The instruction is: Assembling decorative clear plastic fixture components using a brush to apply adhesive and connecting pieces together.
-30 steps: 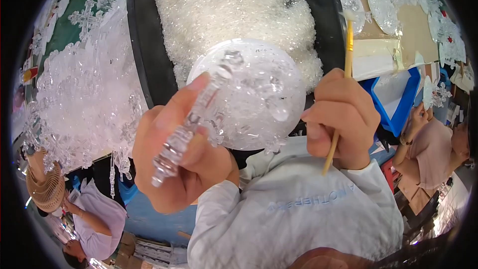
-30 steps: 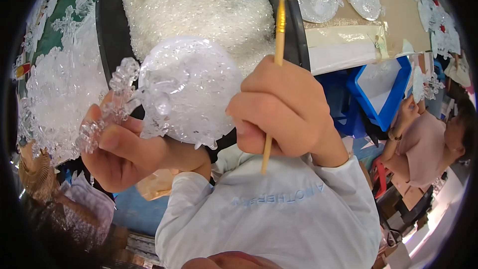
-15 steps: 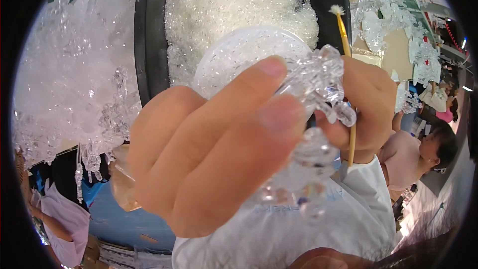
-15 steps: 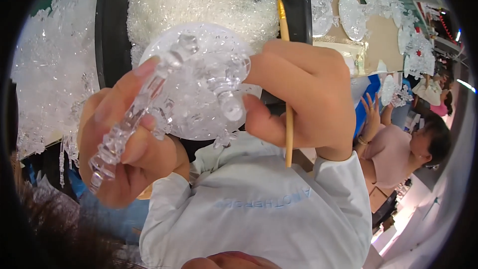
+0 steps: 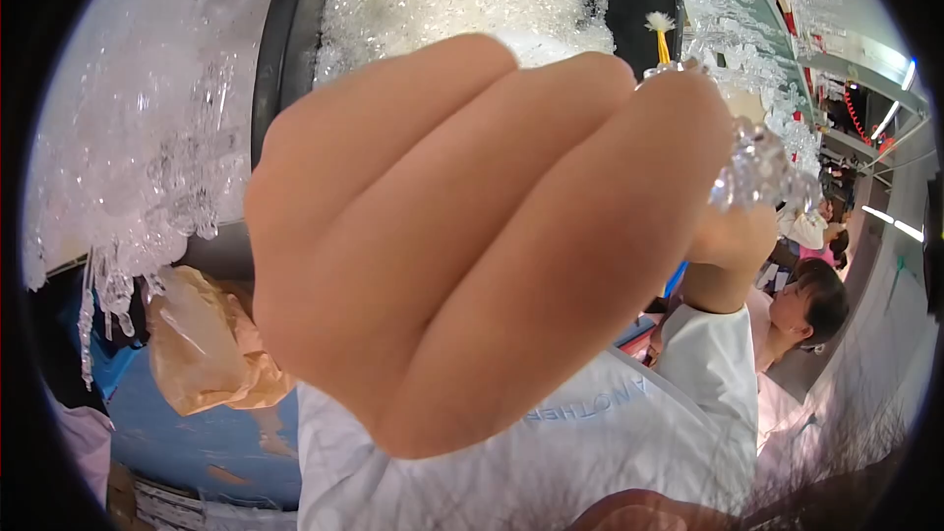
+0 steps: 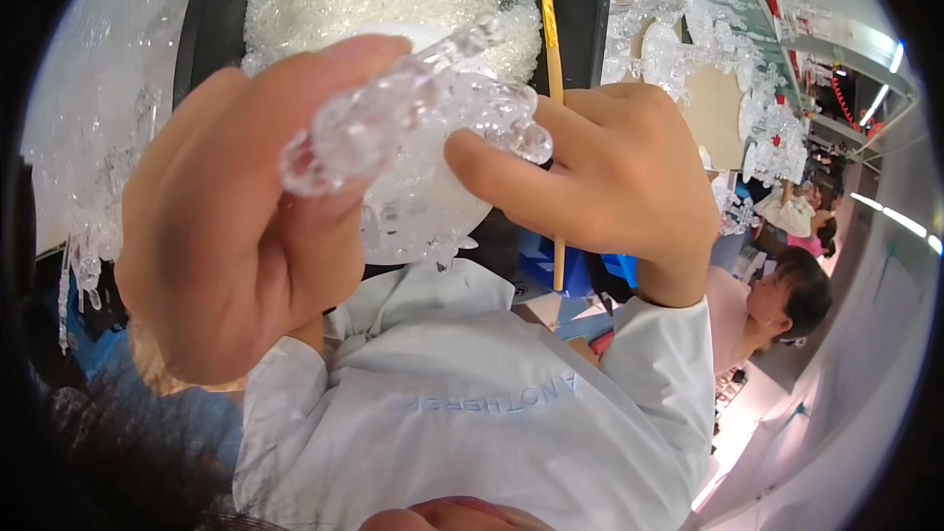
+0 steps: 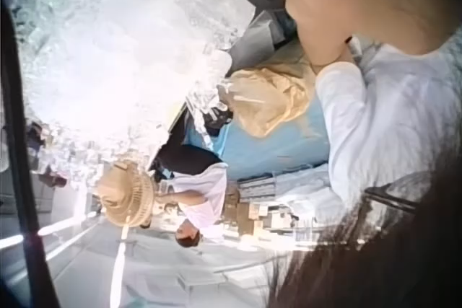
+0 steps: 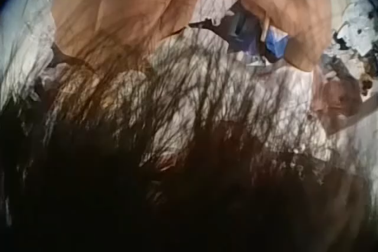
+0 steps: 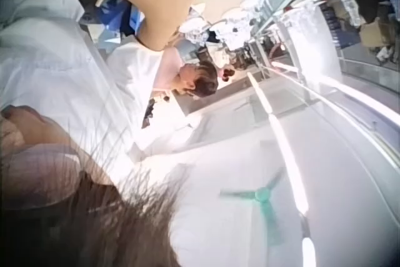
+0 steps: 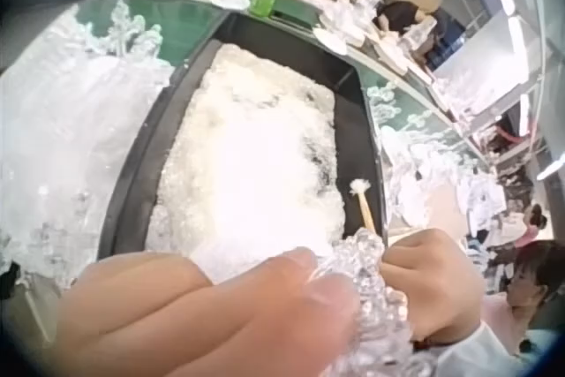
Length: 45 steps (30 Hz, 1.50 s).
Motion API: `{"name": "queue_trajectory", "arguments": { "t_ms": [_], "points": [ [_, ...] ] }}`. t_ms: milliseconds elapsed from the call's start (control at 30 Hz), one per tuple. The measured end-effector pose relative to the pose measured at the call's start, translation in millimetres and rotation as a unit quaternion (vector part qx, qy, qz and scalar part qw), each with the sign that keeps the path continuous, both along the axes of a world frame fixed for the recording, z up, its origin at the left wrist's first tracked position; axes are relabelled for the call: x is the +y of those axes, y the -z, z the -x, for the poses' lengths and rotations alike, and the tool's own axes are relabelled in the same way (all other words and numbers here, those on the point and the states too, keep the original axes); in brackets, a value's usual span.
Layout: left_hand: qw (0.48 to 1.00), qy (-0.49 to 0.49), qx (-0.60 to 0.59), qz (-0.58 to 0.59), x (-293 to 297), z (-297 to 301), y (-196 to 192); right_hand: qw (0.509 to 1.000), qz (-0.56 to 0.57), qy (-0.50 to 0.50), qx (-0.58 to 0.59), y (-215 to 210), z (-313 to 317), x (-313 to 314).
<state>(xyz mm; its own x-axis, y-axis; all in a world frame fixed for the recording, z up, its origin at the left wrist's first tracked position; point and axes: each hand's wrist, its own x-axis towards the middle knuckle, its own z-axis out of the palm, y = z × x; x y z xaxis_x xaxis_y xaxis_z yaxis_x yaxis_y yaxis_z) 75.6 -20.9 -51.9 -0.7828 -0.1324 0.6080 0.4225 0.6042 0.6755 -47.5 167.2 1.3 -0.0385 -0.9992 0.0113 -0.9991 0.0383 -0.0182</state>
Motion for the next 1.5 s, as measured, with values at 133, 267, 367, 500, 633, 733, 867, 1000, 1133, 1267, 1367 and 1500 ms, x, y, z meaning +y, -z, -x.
{"name": "queue_trajectory", "arguments": {
  "t_ms": [133,267,367,500,633,733,867,1000,1133,1267,1367,1500],
  "points": [
    [0.999,0.016,0.019,0.032,-3.4,1.7,-2.3,0.998,0.061,0.031,-0.010,-1.2,-6.3,2.8],
    [0.996,-0.013,0.070,0.057,-1.8,3.0,9.5,0.999,0.018,0.020,-0.029,0.5,-7.8,0.2],
    [0.987,-0.035,0.150,0.039,4.0,14.2,15.9,1.000,0.016,0.013,0.008,-1.5,-7.3,2.7],
    [0.986,-0.040,0.158,0.045,3.2,9.2,20.6,1.000,0.022,-0.015,-0.004,5.5,-4.1,3.4],
    [0.981,-0.035,0.186,0.036,4.1,16.0,17.4,0.996,0.071,-0.047,-0.034,4.8,7.2,13.4],
    [0.985,-0.023,0.164,0.037,6.6,22.3,14.6,0.990,0.143,0.000,0.016,10.3,3.4,20.2],
    [0.947,-0.087,0.310,-0.019,0.4,15.8,23.5,0.904,0.383,0.020,-0.191,25.8,-2.5,30.2],
    [0.961,-0.056,0.271,-0.025,3.5,12.1,10.7,0.888,0.388,0.199,-0.144,45.3,-18.2,54.2],
    [0.934,-0.055,0.352,0.009,5.8,13.6,17.8,0.917,0.334,0.199,-0.083,81.1,-27.9,58.9],
    [0.940,-0.034,0.335,0.059,9.3,0.0,7.2,0.936,0.263,0.185,-0.142,57.8,-39.7,34.3],
    [0.938,-0.009,0.340,0.068,9.6,12.2,3.1,0.945,0.262,0.137,-0.137,37.1,-35.9,22.2],
    [0.943,0.020,0.315,0.102,11.1,22.1,-4.2,0.955,0.269,0.090,-0.080,41.5,-26.5,25.1]
  ]
}}
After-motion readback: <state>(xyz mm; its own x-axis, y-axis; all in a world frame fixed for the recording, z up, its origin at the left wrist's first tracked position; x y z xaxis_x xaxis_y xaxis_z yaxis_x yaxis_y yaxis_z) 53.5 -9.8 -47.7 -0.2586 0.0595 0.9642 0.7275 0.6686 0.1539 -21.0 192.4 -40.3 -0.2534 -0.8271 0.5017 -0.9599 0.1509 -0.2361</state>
